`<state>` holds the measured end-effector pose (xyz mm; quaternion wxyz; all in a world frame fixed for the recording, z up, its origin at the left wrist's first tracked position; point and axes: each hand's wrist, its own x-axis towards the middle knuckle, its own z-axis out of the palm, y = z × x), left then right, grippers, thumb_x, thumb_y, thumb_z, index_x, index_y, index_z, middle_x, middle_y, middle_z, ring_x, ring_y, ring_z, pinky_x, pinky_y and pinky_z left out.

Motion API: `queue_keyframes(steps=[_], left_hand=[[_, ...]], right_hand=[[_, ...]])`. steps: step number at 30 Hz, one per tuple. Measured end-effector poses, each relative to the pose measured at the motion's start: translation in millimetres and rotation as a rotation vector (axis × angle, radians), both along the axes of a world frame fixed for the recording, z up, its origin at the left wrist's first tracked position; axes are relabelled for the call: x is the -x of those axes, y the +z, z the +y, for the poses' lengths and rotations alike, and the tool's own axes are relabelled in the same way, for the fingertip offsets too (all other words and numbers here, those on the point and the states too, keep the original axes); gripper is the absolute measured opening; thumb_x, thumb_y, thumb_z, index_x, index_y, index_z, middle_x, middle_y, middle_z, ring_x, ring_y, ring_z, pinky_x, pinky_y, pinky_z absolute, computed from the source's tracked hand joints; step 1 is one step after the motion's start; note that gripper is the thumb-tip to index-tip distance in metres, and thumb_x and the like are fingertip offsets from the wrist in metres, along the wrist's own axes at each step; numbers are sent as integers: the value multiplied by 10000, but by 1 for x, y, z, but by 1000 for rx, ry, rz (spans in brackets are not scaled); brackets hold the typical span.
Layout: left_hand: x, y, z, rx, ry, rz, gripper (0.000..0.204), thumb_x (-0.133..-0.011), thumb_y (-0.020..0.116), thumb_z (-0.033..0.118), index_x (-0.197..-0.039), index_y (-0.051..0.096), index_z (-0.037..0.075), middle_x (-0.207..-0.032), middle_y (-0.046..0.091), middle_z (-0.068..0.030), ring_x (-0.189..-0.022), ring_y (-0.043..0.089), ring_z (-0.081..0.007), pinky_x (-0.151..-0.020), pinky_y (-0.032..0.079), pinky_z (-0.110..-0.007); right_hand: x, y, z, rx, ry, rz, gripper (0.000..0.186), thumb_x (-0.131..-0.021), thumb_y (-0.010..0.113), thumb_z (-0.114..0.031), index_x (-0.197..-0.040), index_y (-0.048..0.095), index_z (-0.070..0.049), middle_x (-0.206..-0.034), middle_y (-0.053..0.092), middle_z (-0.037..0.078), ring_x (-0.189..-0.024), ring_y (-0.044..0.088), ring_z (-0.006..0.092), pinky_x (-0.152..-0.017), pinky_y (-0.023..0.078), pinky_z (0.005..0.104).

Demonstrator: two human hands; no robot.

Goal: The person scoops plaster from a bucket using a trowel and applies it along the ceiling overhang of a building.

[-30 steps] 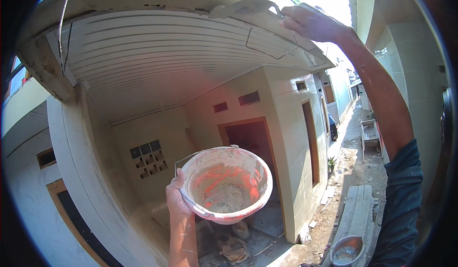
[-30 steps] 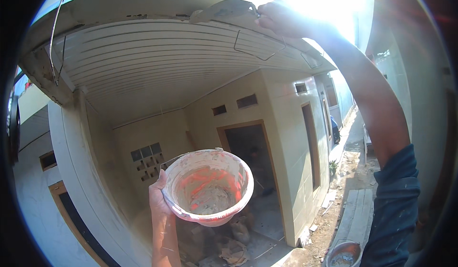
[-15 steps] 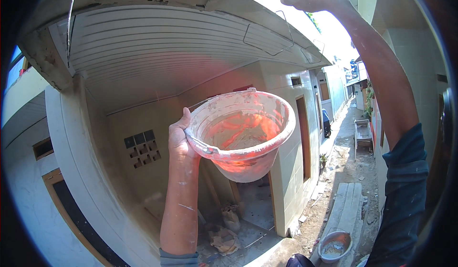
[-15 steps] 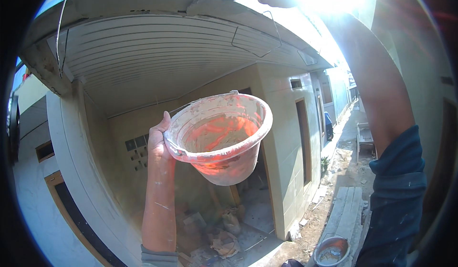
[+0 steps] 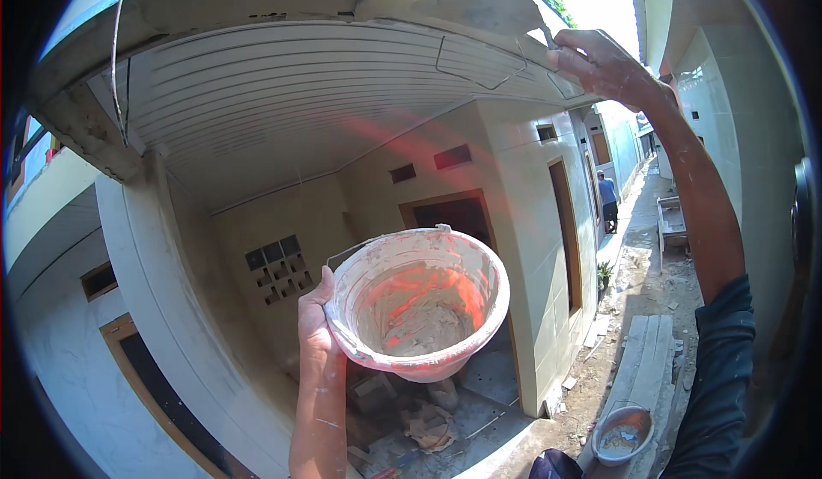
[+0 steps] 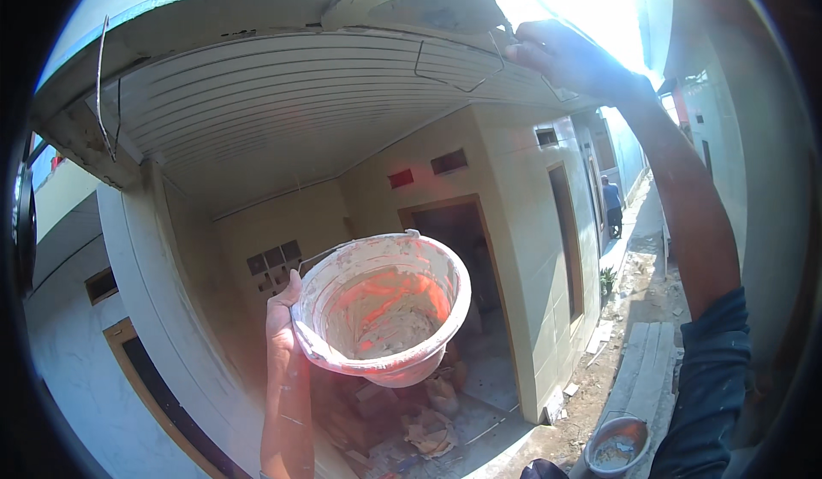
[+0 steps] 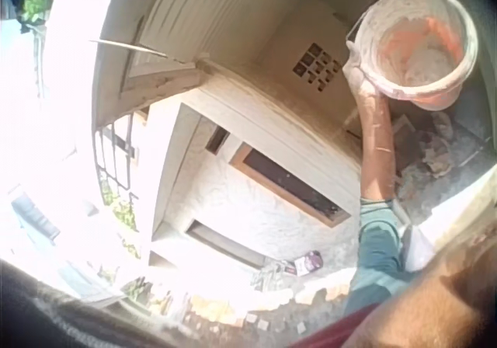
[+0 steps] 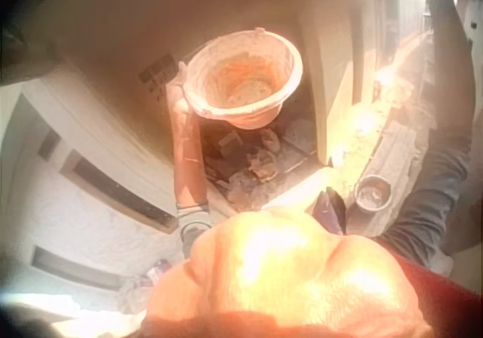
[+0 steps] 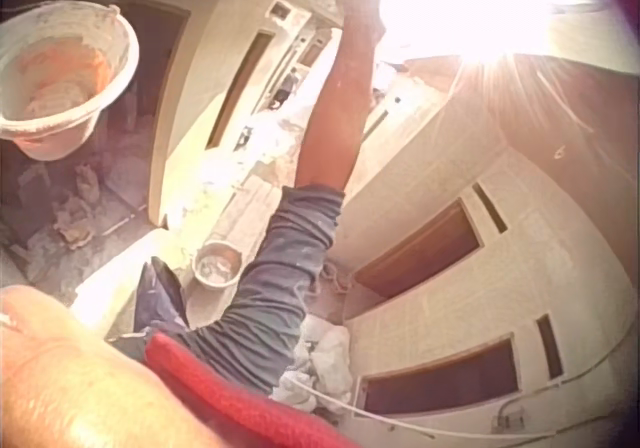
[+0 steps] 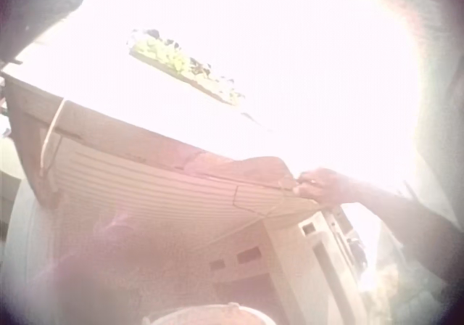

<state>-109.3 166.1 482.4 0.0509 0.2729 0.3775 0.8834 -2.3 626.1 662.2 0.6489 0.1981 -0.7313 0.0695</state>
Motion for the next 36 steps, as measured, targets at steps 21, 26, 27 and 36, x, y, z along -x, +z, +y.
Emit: queue_keyframes(steps=[21, 26, 27, 36], left_hand=[[-5, 0, 18, 406, 494, -243, 373, -909, 643, 138, -1182, 567, -104, -1112, 660, -225, -982, 671, -323, -876, 561, -437], [-30, 34, 18, 307, 469, -356, 370, -886, 680, 152, -1161, 594, -80, -1120, 664, -205, -1000, 662, -303, -893, 548, -438], [-34, 43, 18, 254, 429, -381, 382, -876, 691, 153, -1166, 594, -75, -1128, 663, -207, -1006, 663, -303, -898, 550, -441], [-61, 84, 60, 298, 493, -385, 430, -893, 650, 199, -1199, 576, -94, -1169, 646, -226, -1033, 652, -324, -934, 539, -443]], right_hand=[[170, -18, -70, 361, 1051, -144, 199, -1003, 496, -159, -1096, 553, 7, -1031, 644, 156, -986, 612, 307, -858, 473, 408], [174, 10, -81, 206, 851, -106, 168, -868, 526, 13, -1031, 534, -27, -955, 605, 130, -982, 566, 349, -864, 428, 432], [173, 11, -88, 205, 821, -105, 187, -817, 533, 32, -991, 523, -36, -928, 585, 125, -962, 555, 352, -854, 419, 444], [183, -45, -73, 226, 729, -308, 235, -743, 589, 39, -952, 514, -38, -920, 568, 128, -960, 561, 349, -842, 417, 445]])
